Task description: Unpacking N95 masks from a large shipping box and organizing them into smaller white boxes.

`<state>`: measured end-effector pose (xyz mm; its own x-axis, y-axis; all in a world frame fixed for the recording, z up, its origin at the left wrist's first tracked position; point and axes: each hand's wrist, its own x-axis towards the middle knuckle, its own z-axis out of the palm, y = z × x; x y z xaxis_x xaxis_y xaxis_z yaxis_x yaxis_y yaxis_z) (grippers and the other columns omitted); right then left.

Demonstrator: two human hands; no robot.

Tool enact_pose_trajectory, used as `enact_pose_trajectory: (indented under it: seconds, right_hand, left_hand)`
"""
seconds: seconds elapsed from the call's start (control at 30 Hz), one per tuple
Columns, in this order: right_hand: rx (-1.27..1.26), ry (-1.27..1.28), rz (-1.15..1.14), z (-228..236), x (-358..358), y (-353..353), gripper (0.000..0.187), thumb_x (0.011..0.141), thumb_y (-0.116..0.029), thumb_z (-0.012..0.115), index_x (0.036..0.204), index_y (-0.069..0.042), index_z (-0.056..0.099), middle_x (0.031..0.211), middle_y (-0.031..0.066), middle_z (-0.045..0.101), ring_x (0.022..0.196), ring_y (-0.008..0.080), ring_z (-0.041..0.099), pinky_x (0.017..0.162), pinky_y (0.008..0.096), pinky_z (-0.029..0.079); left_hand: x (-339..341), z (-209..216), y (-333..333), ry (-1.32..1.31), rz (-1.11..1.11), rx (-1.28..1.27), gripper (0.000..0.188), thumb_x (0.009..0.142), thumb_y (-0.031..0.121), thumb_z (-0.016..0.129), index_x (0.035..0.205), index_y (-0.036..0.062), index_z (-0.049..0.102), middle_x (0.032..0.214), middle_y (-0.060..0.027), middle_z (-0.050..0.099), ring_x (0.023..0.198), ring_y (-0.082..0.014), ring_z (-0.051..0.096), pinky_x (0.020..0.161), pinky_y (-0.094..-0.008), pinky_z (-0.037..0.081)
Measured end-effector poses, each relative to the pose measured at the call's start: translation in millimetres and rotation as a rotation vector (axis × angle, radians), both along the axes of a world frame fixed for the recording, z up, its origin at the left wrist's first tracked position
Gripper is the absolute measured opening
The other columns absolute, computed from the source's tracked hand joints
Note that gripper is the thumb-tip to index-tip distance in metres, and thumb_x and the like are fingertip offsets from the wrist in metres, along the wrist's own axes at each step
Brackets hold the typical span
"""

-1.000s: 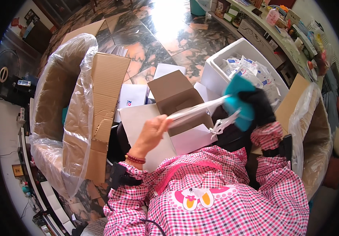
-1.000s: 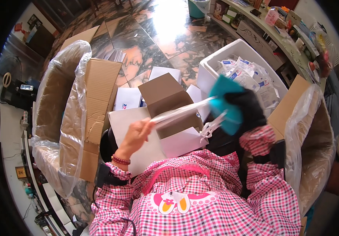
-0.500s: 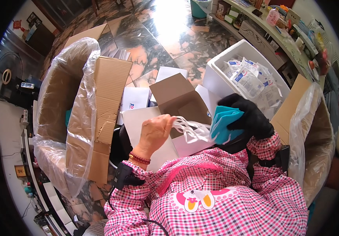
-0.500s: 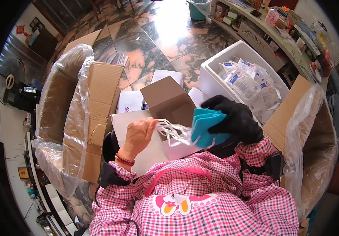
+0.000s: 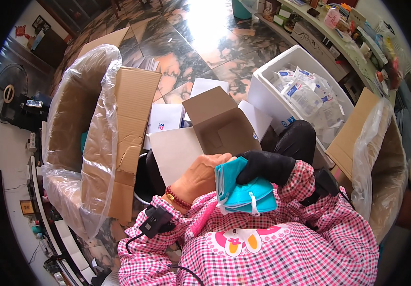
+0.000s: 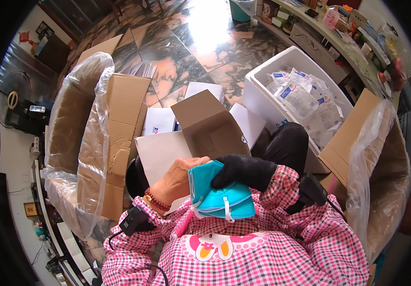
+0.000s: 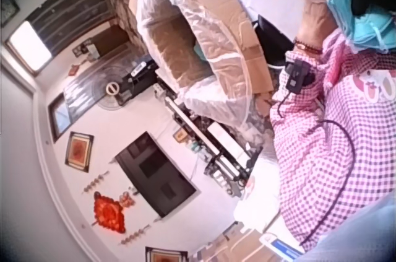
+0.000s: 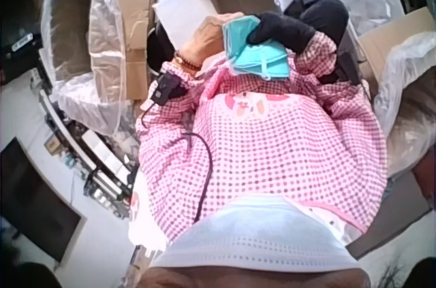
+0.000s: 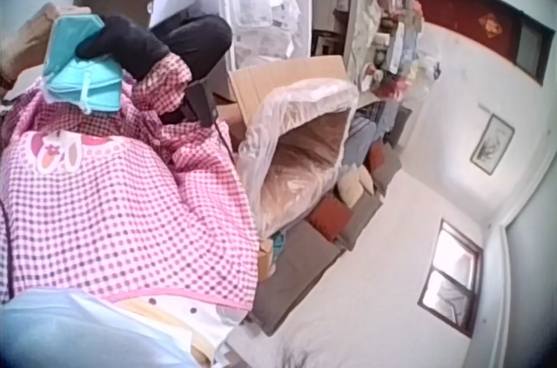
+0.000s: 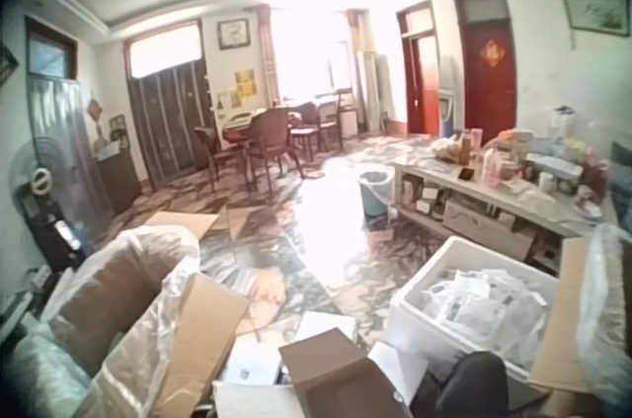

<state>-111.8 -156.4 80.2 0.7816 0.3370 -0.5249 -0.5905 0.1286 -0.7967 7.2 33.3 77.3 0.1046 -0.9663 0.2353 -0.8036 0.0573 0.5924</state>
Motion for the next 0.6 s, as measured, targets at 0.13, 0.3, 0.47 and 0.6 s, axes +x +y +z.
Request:
enact_pose_trajectory:
  seconds: [0.13,0.3,0.47,0.6]
  right_hand:
    - [-0.17,-0.099,0.076,5,-8,11,0.04,0.084,-0.023,0.079,0.116,-0.001,0.068,0.105,0.0124,0.073,0.093,0.0192,0.069,0.089,0.0337,0.054]
    - [-0.293,-0.195,0.027,10,-16,24,0.031,0.088,-0.02,0.075,0.11,0.001,0.072,0.1,0.0127,0.074,0.091,0.0182,0.069,0.088,0.0334,0.054]
    - [-0.083,-0.082,-0.207,37,-27,36,0.031,0.088,-0.016,0.074,0.115,0.001,0.07,0.103,0.0134,0.073,0.092,0.0192,0.069,0.088,0.0335,0.055]
    - [-0.007,-0.083,-0.323,46,-40,42,0.031,0.088,-0.014,0.074,0.115,0.001,0.069,0.106,0.0137,0.072,0.094,0.021,0.069,0.089,0.0347,0.055]
  left_hand:
    - [-6,-4,13,0.026,-0.014,0.041,0.021,0.082,0.015,0.069,0.097,0.0065,0.056,0.081,-0.0113,0.061,0.072,-0.0317,0.065,0.061,-0.0367,0.053]
    - [-1,-17,22,0.081,-0.016,0.043,0.017,0.084,0.016,0.067,0.096,0.0066,0.059,0.074,-0.0117,0.058,0.068,-0.0307,0.063,0.058,-0.0364,0.051]
    - [1,-3,16,0.621,0.085,-0.151,0.02,0.088,0.018,0.065,0.081,0.0014,0.056,0.067,-0.0128,0.047,0.057,-0.0293,0.051,0.053,-0.036,0.041]
    - [5,-7,30,0.524,0.167,-0.155,0.025,0.104,0.019,0.053,0.089,0.0006,0.062,0.068,-0.0133,0.057,0.056,-0.028,0.058,0.053,-0.0341,0.046]
